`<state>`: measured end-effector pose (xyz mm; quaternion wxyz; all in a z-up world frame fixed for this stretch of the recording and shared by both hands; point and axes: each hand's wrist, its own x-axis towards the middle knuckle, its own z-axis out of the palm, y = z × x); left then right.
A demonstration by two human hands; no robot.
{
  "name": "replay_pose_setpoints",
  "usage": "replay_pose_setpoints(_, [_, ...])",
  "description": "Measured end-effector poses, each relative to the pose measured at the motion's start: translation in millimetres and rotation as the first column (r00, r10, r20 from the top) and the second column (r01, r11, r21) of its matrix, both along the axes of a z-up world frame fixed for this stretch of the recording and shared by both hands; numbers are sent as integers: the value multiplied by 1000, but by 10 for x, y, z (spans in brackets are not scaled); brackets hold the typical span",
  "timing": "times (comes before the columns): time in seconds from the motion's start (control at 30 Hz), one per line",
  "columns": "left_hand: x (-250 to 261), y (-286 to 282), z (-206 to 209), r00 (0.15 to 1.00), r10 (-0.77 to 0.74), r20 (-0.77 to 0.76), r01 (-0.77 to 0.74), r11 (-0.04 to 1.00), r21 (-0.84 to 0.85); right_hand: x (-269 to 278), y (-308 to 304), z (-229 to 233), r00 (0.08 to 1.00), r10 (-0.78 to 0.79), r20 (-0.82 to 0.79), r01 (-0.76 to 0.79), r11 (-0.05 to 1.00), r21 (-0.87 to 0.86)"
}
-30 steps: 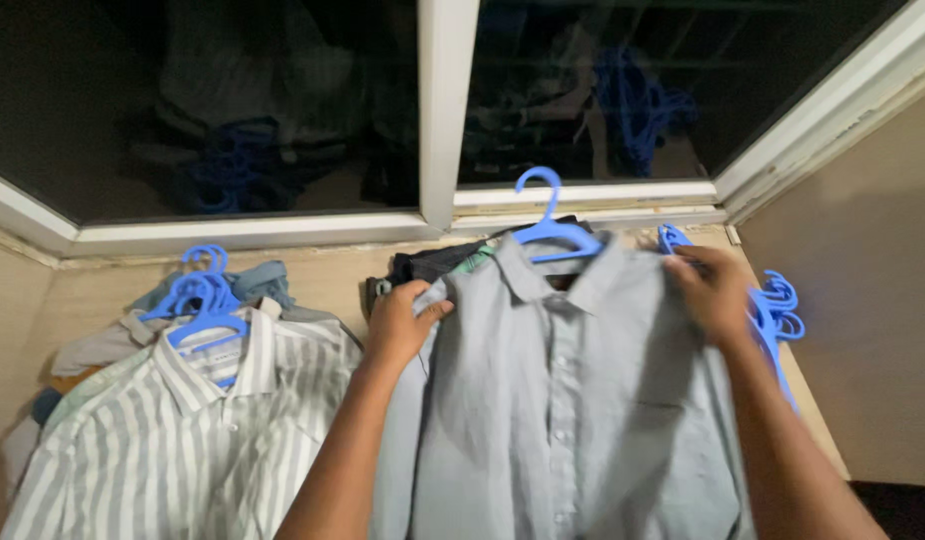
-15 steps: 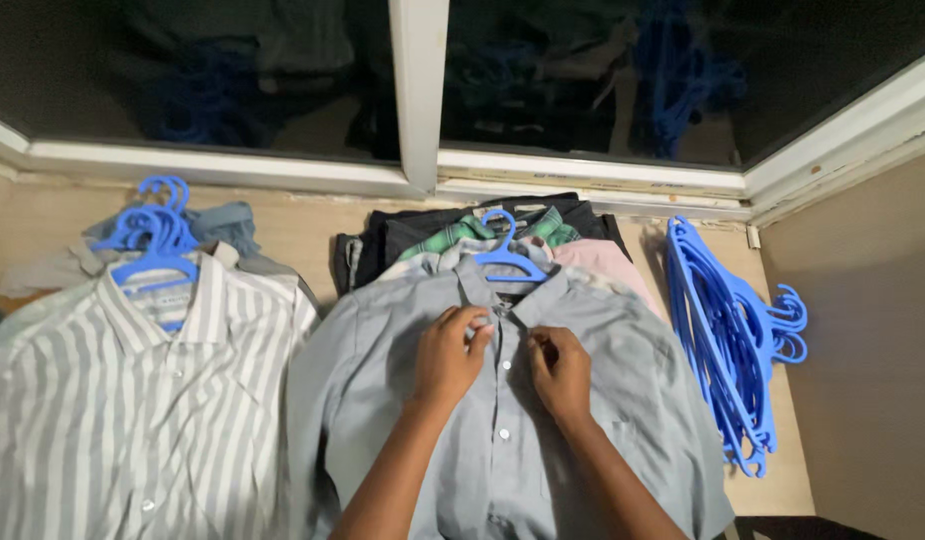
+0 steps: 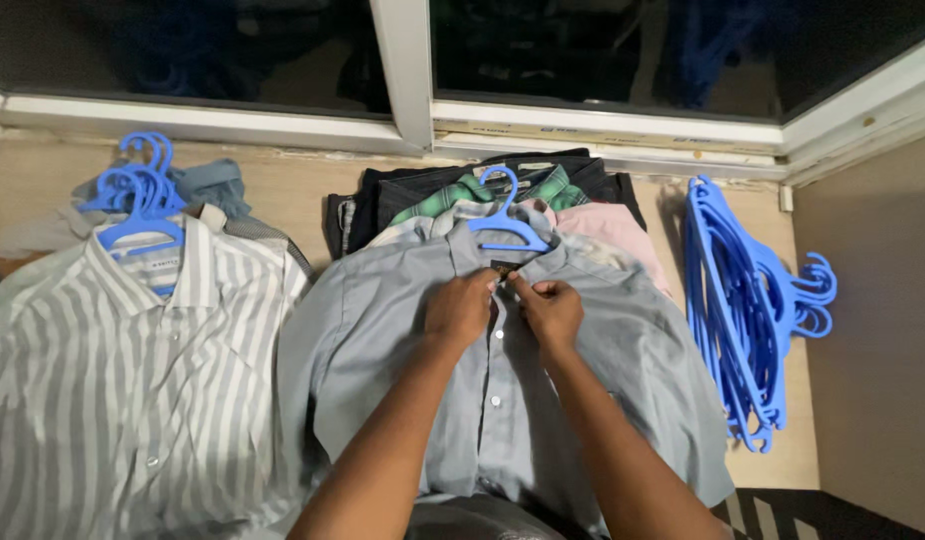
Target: The person buttons several shirts and places them on blue plastic hangers. They handle a plaid shirt, a solid gray shirt, a striped shirt, a light green plaid shirt, and a black-and-white checkered shirt, buttoning each and then hanging it on a hanger.
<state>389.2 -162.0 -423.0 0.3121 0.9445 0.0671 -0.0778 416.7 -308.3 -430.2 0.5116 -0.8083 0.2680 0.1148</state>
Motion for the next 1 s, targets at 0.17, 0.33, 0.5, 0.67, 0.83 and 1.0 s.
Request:
replay_pose_setpoints(0.17, [90, -20, -70, 997, 54, 58, -44, 987, -153, -31, 39, -82, 995, 52, 83, -31, 970, -241])
replay_pose_setpoints(0.33, [102, -24, -108, 995, 69, 73, -52, 976, -210, -80, 59, -204, 987, -58, 150, 48, 996, 70])
replay_pose_setpoints(0.5, [100, 35, -82, 995, 65, 75, -53, 986, -156, -153, 2, -333, 985, -145, 99, 112, 954, 279])
replay_pose_setpoints(0.67, [50, 102, 7, 999, -30, 41, 32, 998, -63, -212, -70, -454, 919, -186, 348, 19, 901, 433])
replay_pose_setpoints(0.83, [43, 120, 42, 999, 20, 33, -17, 996, -90, -290, -99, -345, 770, 52, 636, -208, 963, 173])
replay_pose_setpoints(1.0, [60, 58, -35, 992, 47, 115, -31, 989, -143, -357, 84, -179, 938, -55, 343, -53, 953, 298])
